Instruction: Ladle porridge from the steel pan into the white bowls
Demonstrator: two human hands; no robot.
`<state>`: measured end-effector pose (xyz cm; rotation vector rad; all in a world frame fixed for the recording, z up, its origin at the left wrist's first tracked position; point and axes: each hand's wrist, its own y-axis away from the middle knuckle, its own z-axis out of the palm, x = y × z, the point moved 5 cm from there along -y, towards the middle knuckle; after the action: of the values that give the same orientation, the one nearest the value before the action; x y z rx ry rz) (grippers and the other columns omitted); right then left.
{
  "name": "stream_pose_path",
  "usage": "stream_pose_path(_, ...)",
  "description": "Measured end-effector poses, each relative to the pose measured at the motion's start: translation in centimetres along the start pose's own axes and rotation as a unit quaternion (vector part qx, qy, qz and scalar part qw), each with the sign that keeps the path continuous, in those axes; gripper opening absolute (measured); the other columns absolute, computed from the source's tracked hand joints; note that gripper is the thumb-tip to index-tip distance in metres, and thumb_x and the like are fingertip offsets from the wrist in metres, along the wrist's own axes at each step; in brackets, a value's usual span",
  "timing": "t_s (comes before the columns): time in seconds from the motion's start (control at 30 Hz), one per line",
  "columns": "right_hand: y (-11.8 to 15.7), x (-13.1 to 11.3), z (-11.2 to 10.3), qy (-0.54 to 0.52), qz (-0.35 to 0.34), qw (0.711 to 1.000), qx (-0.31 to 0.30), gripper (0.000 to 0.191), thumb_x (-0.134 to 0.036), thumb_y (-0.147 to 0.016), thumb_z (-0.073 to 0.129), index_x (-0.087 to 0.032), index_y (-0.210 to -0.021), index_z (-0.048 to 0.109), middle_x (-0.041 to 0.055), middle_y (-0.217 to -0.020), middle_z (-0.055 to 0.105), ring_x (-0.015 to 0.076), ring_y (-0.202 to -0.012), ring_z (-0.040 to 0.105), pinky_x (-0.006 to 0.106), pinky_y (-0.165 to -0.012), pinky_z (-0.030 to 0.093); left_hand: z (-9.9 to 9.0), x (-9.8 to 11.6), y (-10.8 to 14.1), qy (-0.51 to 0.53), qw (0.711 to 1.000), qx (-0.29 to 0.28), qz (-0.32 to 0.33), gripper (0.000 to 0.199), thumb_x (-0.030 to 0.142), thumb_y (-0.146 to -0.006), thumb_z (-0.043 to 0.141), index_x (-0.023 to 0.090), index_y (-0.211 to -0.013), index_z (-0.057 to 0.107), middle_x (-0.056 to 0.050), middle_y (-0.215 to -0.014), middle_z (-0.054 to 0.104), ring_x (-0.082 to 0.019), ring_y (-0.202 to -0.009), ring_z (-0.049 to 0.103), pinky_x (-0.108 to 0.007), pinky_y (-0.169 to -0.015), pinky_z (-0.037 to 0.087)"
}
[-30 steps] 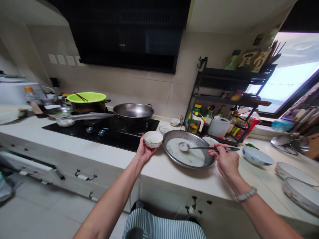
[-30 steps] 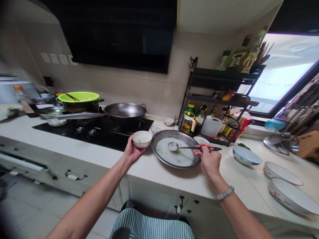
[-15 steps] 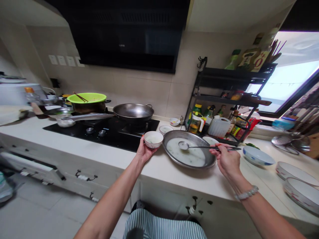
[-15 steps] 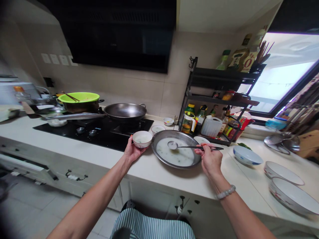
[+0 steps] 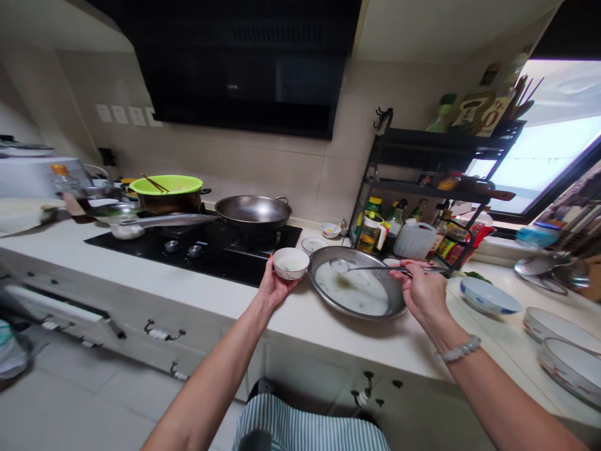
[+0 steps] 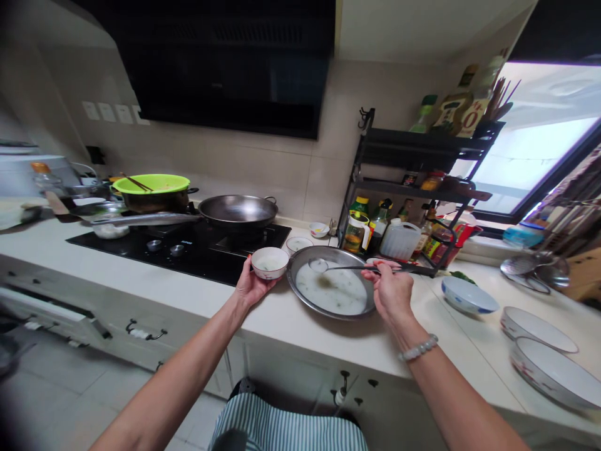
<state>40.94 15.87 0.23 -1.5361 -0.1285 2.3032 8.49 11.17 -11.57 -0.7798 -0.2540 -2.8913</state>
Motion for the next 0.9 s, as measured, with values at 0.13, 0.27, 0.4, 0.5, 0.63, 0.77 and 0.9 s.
stream_pose_path(0.13, 0.0, -0.6, 3.0, -0.016, 0.001, 1.0, -0.019, 0.014, -0.014, -0.064, 0.071, -0.016, -0.065, 0.058, 0.0012, -0.061, 0.064, 0.0119, -0.05, 0.063, 0.02, -0.046, 0.054, -0.1, 0.0, -0.1, 0.004, 1.0, -0.004, 0.001, 0.059, 0.056, -0.095, 0.042, 0.018, -0.14, 0.049, -0.016, -0.117, 0.067, -0.028, -0.092, 0.069, -0.041, -0.069, 0.061)
stream_pose_path(0.27, 0.4, -0.3, 6.3, -0.029, 0.002, 0.998, -0.059, 0.014, -0.015, -0.067, 0.07, -0.017, -0.066, 0.057, 0.0, -0.061, 0.063, 0.0113, -0.049, 0.062, 0.02, -0.047, 0.054, 0.0, 0.0, -0.1, 0.011, 1.0, -0.006, 0.003, 0.057, 0.055, -0.095, 0.042, 0.019, -0.139, 0.049, -0.015, -0.115, 0.067, -0.028, -0.093, 0.069, -0.041, -0.069, 0.061)
stream_pose_path(0.4, 1.4, 0.7, 9.1, -0.013, -0.001, 0.994, -0.111, 0.012, -0.023, -0.072, 0.069, -0.018, -0.073, 0.058, -0.0002, -0.062, 0.065, 0.0113, -0.045, 0.061, 0.022, -0.047, 0.054, -0.1, -0.2, -0.2, 0.014, 1.0, -0.01, -0.004, 0.058, 0.057, -0.095, 0.041, 0.018, -0.137, 0.05, -0.015, -0.113, 0.067, -0.028, -0.09, 0.069, -0.04, -0.066, 0.061)
stream_pose_path(0.5, 3.0, 0.7, 10.6, 0.044, -0.055, 0.981, -0.179, 0.019, -0.035, -0.077, 0.07, -0.02, -0.08, 0.059, 0.0011, -0.07, 0.068, 0.0132, -0.048, 0.063, 0.025, -0.047, 0.056, -0.3, -0.3, -0.4, 0.015, 1.0, -0.01, -0.008, 0.06, 0.059, -0.094, 0.041, 0.017, -0.137, 0.051, -0.016, -0.112, 0.068, -0.028, -0.088, 0.069, -0.04, -0.065, 0.061)
stream_pose_path(0.63, 6.1, -0.2, 11.8, 0.135, -0.164, 0.925, -0.314, 0.026, -0.047, -0.087, 0.061, -0.021, -0.088, 0.063, 0.0006, -0.065, 0.067, 0.0156, -0.053, 0.066, 0.028, -0.052, 0.057, -0.5, -0.3, -0.6, 0.016, 1.0, -0.007, -0.005, 0.059, 0.057, -0.093, 0.044, 0.019, -0.137, 0.051, -0.015, -0.112, 0.068, -0.028, -0.087, 0.069, -0.041, -0.067, 0.061)
stream_pose_path(0.77, 8.0, -1.1, 11.7, 0.141, -0.232, 0.89, -0.367, 0.024, -0.045, -0.092, 0.056, -0.022, -0.092, 0.065, 0.0026, -0.074, 0.068, 0.0155, -0.056, 0.066, 0.029, -0.055, 0.057, -0.5, -0.3, -0.6, 0.013, 1.0, -0.007, -0.003, 0.06, 0.058, -0.093, 0.045, 0.019, -0.139, 0.049, -0.016, -0.117, 0.066, -0.028, -0.089, 0.069, -0.04, -0.068, 0.06)
stream_pose_path(0.9, 6.4, -0.6, 10.5, 0.124, -0.181, 0.932, -0.287, 0.021, -0.042, -0.09, 0.059, -0.022, -0.09, 0.064, 0.0015, -0.068, 0.068, 0.0163, -0.055, 0.066, 0.029, -0.054, 0.057, -0.3, -0.2, -0.4, 0.013, 1.0, -0.002, -0.003, 0.06, 0.058, -0.094, 0.043, 0.019, -0.139, 0.049, -0.016, -0.117, 0.066, -0.028, -0.089, 0.069, -0.041, -0.068, 0.06)
